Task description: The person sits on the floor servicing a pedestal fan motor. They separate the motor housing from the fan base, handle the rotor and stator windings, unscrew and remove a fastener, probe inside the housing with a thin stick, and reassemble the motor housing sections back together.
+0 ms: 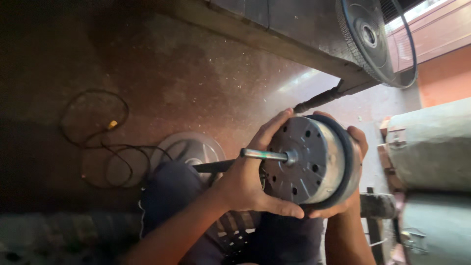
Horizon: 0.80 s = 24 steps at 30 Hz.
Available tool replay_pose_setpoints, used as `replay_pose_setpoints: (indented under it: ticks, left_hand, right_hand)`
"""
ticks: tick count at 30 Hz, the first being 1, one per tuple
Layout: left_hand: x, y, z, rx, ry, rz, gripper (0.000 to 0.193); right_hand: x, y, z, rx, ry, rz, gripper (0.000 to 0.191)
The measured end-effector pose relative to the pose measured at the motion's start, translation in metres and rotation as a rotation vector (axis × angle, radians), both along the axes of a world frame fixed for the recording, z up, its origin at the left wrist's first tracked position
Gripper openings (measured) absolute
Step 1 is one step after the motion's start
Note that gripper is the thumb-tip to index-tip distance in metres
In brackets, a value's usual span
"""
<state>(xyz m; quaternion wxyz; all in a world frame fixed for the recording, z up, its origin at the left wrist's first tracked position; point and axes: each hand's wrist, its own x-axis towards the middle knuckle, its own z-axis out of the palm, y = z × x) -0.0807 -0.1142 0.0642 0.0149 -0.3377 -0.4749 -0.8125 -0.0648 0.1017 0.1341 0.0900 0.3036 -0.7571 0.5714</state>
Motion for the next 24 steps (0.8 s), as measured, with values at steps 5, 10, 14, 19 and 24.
replay_pose_setpoints:
  ticks: [5, 10, 14, 19, 24]
  left_hand:
    - [0.007, 0.009, 0.012, 0.0, -0.031, 0.033, 0.135]
    - [0.014, 0.018, 0.022, 0.073, -0.16, -0.015, 0.136]
    - [0.013, 0.022, 0.024, 0.035, -0.18, 0.013, 0.14]
    - [0.012, 0.027, 0.022, 0.107, -0.228, -0.03, 0.142]
    - [0.012, 0.026, 0.021, 0.081, -0.167, 0.002, 0.14]
  right_hand:
    - [-0.003, 0.01, 0.0, -0.07, -0.046, 0.09, 0.136]
    - [-0.001, 0.013, 0.005, -0.012, -0.03, 0.039, 0.138]
    - [-0.002, 0.014, 0.006, -0.016, -0.029, 0.055, 0.14]
    - [-0.004, 0.016, 0.005, 0.006, -0.002, 0.058, 0.141]
    - [-0.003, 0.014, 0.004, -0.03, -0.023, 0.049, 0.14]
